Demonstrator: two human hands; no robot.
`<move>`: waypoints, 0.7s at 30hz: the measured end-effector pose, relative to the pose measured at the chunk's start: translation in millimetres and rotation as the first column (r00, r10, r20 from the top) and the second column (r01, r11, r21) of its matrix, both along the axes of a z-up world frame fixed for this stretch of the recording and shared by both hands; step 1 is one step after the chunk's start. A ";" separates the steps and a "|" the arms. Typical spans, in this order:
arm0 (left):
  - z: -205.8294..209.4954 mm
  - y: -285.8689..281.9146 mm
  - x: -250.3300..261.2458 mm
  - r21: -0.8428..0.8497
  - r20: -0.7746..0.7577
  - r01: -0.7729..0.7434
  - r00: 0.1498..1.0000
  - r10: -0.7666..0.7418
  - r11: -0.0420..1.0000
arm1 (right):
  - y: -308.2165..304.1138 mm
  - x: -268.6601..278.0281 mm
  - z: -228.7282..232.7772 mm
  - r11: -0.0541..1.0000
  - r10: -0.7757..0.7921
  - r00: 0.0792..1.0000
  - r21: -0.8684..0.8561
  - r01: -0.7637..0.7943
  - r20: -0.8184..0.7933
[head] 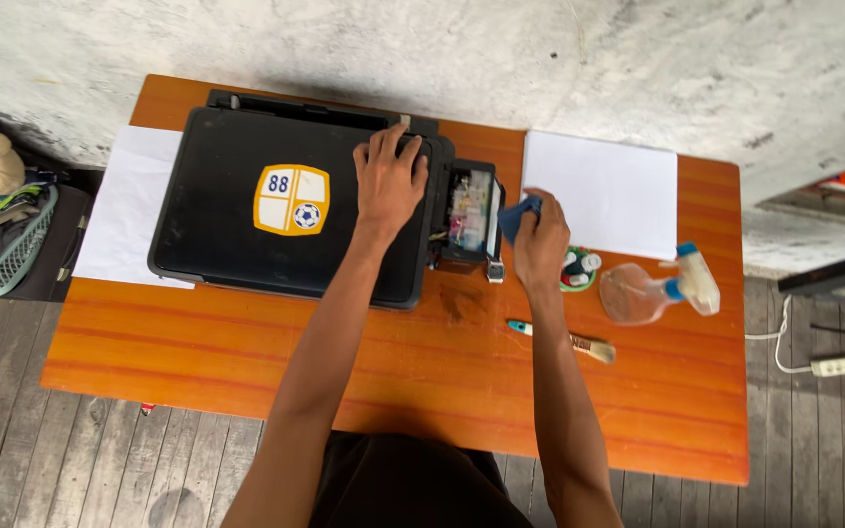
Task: The person loads multiple sheets of white paper into the top tray of a black Epson printer on a wooden table. They repeatedly pick up stacks of paper, align them, and insert them into the printer's paper feed, then close the output tray and continue loading more sheets.
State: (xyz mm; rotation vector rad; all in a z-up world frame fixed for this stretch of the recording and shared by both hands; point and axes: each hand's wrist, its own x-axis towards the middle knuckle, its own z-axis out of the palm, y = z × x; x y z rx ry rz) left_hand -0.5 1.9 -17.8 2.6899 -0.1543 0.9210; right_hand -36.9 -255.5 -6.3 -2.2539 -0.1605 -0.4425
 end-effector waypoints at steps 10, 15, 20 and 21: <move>13.9 -72.1 -48.5 -0.159 -0.366 0.361 0.843 -0.394 0.919 | -36.6 -49.2 -67.8 0.941 0.072 0.777 0.300 0.155 -0.626; 3.7 -92.4 -79.4 -0.044 -0.314 0.385 0.871 -0.379 0.922 | -23.7 -52.7 -85.8 0.585 0.306 0.683 0.697 0.415 -0.663; -5.4 -80.8 -81.1 -0.137 -0.283 0.400 0.861 -0.423 0.906 | -18.3 -56.4 -53.2 0.638 0.013 0.873 0.676 0.368 -0.488; -5.4 -76.1 -81.1 -0.176 -0.266 0.403 0.859 -0.438 0.898 | -17.2 -57.7 -43.0 0.658 -0.034 0.914 0.679 0.325 -0.405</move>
